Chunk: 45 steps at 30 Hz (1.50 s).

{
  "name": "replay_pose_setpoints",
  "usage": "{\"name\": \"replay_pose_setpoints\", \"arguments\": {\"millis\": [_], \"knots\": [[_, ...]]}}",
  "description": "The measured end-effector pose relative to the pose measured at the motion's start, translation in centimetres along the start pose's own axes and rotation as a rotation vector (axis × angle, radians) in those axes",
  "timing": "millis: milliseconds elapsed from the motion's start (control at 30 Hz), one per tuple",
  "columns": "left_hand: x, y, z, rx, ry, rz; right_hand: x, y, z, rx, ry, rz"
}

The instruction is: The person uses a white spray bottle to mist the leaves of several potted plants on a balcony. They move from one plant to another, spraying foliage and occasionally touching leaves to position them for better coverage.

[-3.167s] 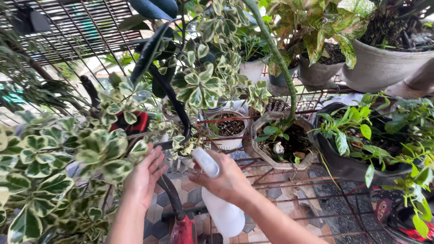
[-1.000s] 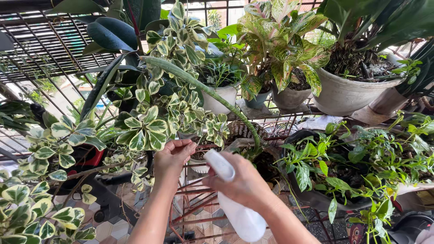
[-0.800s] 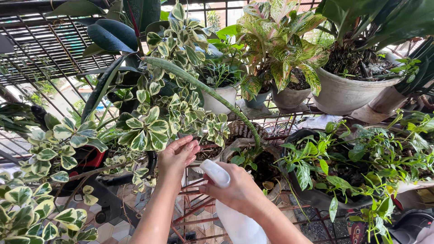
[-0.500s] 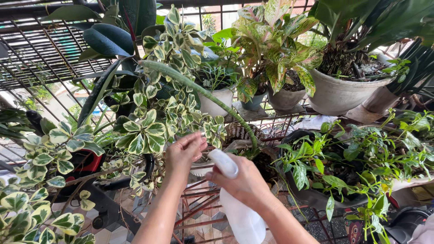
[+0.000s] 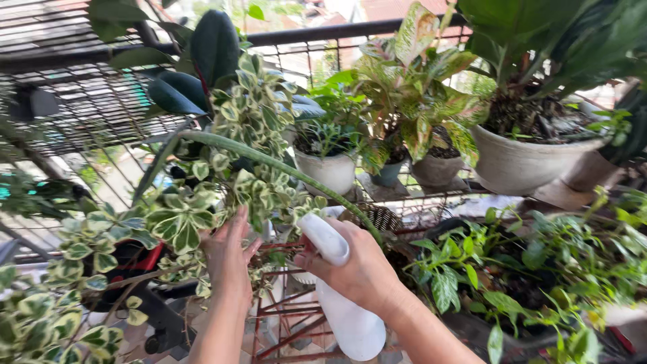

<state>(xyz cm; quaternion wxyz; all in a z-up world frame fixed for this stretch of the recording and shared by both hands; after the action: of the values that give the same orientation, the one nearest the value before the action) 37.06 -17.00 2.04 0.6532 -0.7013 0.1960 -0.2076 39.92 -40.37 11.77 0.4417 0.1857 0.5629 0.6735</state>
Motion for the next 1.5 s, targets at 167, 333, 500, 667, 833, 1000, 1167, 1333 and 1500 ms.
{"name": "replay_pose_setpoints", "arguments": {"millis": [167, 333, 500, 667, 833, 1000, 1167, 1333, 1500], "knots": [[-2.7, -1.7, 1.6, 0.107, -0.047, -0.147, 1.4, 2.4, 1.2, 0.035, 0.056, 0.000], [-3.9, -3.6, 2.5, 0.185, -0.069, -0.199, 2.2, 1.3, 0.3, 0.033, 0.054, 0.111], [-2.3, -3.8, 1.5, 0.162, 0.052, -0.095, 3.7, 0.8, 0.7, -0.032, 0.018, 0.207], [-1.0, -2.9, 0.9, 0.131, 0.182, -0.196, 3.2, -0.2, 1.2, -0.113, -0.083, 0.134], [-0.4, -3.3, -0.9, 0.180, 0.296, -0.216, 1.0, -2.8, -1.2, 0.064, -0.232, 0.100], [2.6, -1.3, -2.6, 0.085, 0.355, -0.212, -1.8, -5.1, -3.9, 0.143, -0.327, 0.194], [7.3, -0.3, -4.1, 0.067, 0.531, -0.001, -3.8, -6.7, -5.0, 0.116, -0.352, 0.272], [11.1, -0.2, -4.1, 0.098, 0.598, 0.119, -5.3, -9.5, -6.7, 0.348, -0.437, 0.113], [13.1, 0.4, -4.7, 0.103, 0.627, 0.180, -6.7, -10.7, -7.9, 0.399, -0.460, 0.082]]}}
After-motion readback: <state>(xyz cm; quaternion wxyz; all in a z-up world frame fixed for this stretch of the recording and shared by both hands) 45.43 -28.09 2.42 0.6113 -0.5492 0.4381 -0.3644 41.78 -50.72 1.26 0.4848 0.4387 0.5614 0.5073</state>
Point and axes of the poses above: each hand's wrist, its own z-axis towards the middle knuckle, its own x-axis out of the palm, y = z × x, the point moved 4 cm from there along z, towards the middle knuckle, and after that the axes turned 14 degrees about z, right-handed, at the moved point
